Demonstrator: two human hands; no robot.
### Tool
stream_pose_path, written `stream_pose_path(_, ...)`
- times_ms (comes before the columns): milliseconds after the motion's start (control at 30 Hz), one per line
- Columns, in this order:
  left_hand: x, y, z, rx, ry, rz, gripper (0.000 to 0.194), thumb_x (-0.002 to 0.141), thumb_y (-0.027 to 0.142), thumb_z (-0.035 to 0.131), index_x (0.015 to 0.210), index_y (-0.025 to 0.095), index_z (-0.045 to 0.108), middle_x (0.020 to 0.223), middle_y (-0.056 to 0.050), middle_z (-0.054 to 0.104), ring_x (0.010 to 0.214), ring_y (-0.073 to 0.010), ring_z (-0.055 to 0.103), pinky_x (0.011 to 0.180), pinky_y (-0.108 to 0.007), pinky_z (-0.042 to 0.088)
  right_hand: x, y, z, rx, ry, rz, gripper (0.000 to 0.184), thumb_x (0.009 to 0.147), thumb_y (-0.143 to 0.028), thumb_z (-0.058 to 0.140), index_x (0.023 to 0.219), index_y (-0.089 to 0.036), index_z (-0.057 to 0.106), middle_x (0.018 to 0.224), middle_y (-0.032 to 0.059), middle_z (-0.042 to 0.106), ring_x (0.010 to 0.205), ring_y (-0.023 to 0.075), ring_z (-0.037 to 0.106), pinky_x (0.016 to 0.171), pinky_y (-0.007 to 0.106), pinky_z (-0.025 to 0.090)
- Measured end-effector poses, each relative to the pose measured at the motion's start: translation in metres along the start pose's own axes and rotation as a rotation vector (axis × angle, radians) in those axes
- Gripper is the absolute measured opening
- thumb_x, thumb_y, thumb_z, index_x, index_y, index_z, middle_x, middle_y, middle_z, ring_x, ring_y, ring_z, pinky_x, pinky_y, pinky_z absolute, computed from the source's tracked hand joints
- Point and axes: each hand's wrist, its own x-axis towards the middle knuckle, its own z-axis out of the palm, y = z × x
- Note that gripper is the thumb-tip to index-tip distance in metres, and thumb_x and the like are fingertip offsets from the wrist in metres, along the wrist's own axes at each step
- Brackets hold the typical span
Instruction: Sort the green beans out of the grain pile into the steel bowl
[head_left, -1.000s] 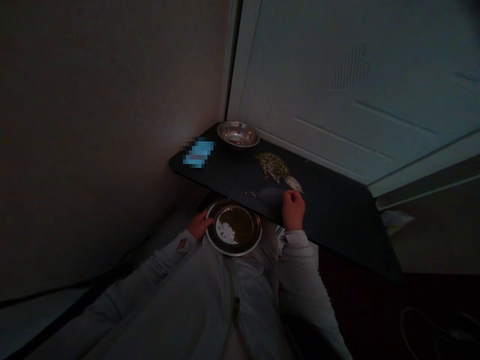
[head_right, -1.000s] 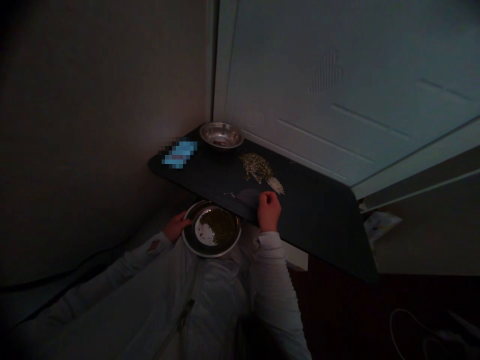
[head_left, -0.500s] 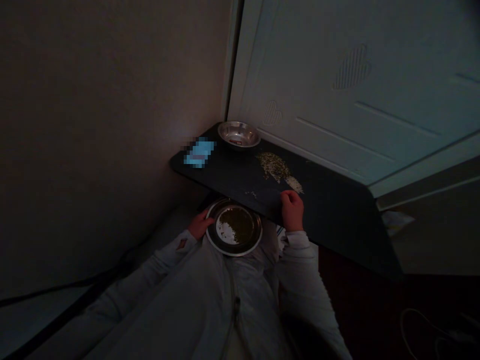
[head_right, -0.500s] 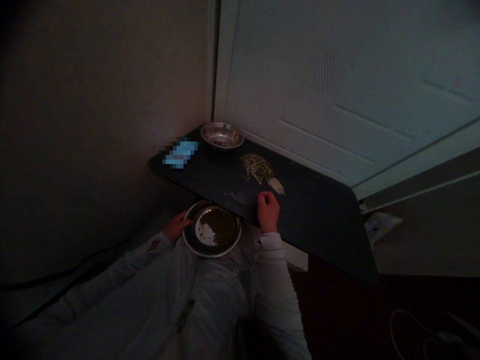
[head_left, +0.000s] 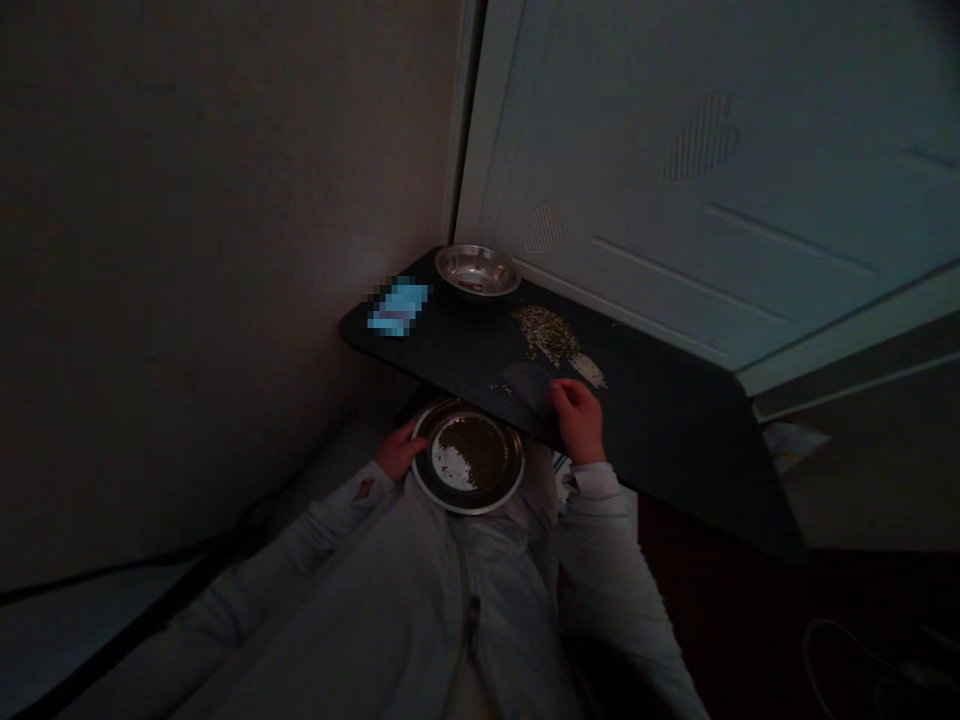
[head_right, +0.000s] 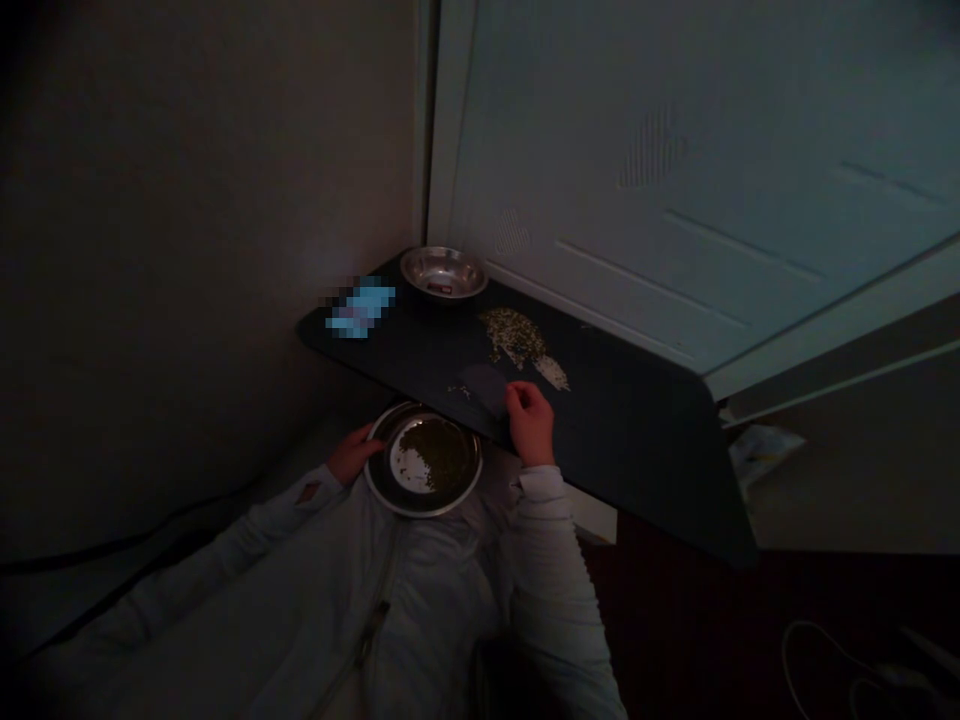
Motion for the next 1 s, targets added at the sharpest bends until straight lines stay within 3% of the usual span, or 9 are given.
stream_pose_path(233, -0.001, 0.002, 0.000, 0.016, -0.017, -0.034, 0.053, 0.053, 0.025, 0.053, 0.105, 0.016, 0.052, 0.091, -0.002, 0.063, 0.082, -0.0217, 0.056, 0.075, -0.032, 0.041, -0.012, -0.013, 0.021, -0.035, -0.099, 0.001, 0.024, 0.065, -0.036, 0.046, 0.072, -0.015, 0.055, 0.059, 0.0003, 0.055, 0.053, 0.0099, 0.048, 0.050, 0.021, 0.036)
stream_pose_path(367, -0.001, 0.001, 0.000, -0.012, -0.031, -0.042, 0.054, 0.052, 0.025, 0.054, 0.104, 0.014, 0.052, 0.092, -0.003, 0.062, 0.083, -0.0217, 0.056, 0.074, -0.032, 0.042, -0.018, -0.017, 0.037, -0.166, -0.066, -0.055, 0.023, 0.067, -0.034, 0.043, 0.072, -0.016, 0.056, 0.062, 0.0005, 0.056, 0.056, 0.0108, 0.050, 0.053, 0.021, 0.036)
stream_pose_path(467, 0.000, 0.002, 0.000, 0.017, -0.012, -0.030, 0.054, 0.052, 0.025, 0.054, 0.104, 0.013, 0.052, 0.093, -0.003, 0.062, 0.087, -0.0225, 0.054, 0.076, -0.032, 0.041, -0.018, -0.016, 0.038, -0.288, -0.009, -0.061, 0.021, 0.067, -0.033, 0.042, 0.073, -0.017, 0.056, 0.062, 0.0006, 0.057, 0.056, 0.0113, 0.050, 0.055, 0.022, 0.036)
stream_pose_path(600, -0.001, 0.004, -0.001, 0.057, 0.005, -0.023, 0.051, 0.053, 0.024, 0.052, 0.103, 0.014, 0.053, 0.094, -0.003, 0.062, 0.089, -0.0227, 0.053, 0.079, -0.033, 0.040, -0.016, -0.010, 0.023, -0.422, 0.075, -0.024, 0.022, 0.068, -0.034, 0.041, 0.072, -0.017, 0.055, 0.061, 0.0011, 0.057, 0.054, 0.0120, 0.050, 0.053, 0.022, 0.034)
stream_pose_path(800, -0.002, 0.004, 0.000, 0.035, -0.009, -0.024, 0.051, 0.053, 0.024, 0.052, 0.104, 0.014, 0.052, 0.092, -0.003, 0.062, 0.087, -0.0231, 0.054, 0.078, -0.034, 0.040, -0.005, 0.007, -0.019, -0.517, 0.188, 0.037, 0.024, 0.066, -0.035, 0.041, 0.071, -0.016, 0.055, 0.062, 0.0035, 0.057, 0.055, 0.0137, 0.050, 0.053, 0.024, 0.034)
stream_pose_path(1000, 0.001, -0.001, 0.000, -0.017, -0.005, -0.014, 0.048, 0.054, 0.022, 0.053, 0.101, 0.014, 0.054, 0.086, -0.002, 0.064, 0.085, -0.0224, 0.055, 0.077, -0.034, 0.041, 0.019, 0.023, -0.053, -0.538, 0.203, 0.003, 0.028, 0.066, -0.036, 0.042, 0.074, -0.014, 0.056, 0.066, 0.0070, 0.059, 0.059, 0.0158, 0.050, 0.055, 0.026, 0.034)
